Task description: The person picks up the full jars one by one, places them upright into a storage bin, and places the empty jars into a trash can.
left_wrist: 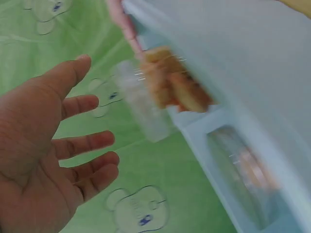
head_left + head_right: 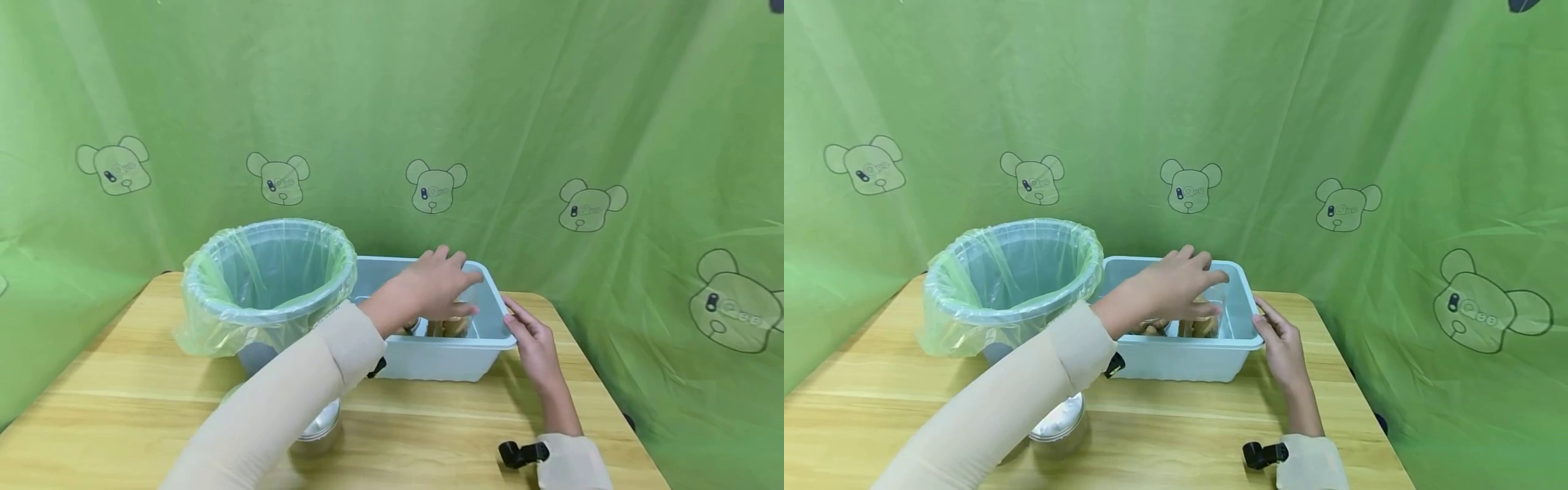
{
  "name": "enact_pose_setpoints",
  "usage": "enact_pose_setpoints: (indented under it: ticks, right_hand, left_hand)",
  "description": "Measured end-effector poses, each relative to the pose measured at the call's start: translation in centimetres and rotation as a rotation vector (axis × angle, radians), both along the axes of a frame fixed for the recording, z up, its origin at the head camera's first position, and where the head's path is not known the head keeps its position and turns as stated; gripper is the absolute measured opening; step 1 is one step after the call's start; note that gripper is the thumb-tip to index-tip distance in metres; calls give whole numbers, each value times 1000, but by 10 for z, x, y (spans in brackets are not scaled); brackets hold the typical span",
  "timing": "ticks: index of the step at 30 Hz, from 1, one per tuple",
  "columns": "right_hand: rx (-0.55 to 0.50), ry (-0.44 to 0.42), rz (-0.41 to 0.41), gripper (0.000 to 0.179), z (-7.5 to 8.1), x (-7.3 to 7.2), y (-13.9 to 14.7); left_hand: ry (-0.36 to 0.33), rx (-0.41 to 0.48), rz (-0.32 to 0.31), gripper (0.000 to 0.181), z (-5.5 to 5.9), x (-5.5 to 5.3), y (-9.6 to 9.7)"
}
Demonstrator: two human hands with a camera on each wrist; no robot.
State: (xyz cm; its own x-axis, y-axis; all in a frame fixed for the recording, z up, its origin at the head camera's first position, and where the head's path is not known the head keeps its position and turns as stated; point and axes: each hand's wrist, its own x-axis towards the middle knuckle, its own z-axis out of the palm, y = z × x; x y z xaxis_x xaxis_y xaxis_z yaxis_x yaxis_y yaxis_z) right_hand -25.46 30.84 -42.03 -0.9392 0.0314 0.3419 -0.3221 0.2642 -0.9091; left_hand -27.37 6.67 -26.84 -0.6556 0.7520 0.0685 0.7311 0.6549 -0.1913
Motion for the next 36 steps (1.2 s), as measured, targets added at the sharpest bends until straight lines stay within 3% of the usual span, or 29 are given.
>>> enact_pose_setpoints:
  ticks: [6,12,20,29,36]
  right_hand:
    - [-6,4,-2,53,0,0,0]
    - [-20,4,-3,53,2,-2,-2]
    - [-3,-2,-26,53,1,0,0]
    - [-28,17,0,51,1,-1,0]
    - [-25,11,0,52,0,-1,0]
  left_hand:
    - [-5,21,29,62,23,14,-13]
    - [-11,59,58,63,34,24,-30]
    - [-22,86,58,62,42,38,-49]
    - [59,98,59,59,47,55,-81]
    - [80,173,45,57,45,62,-114]
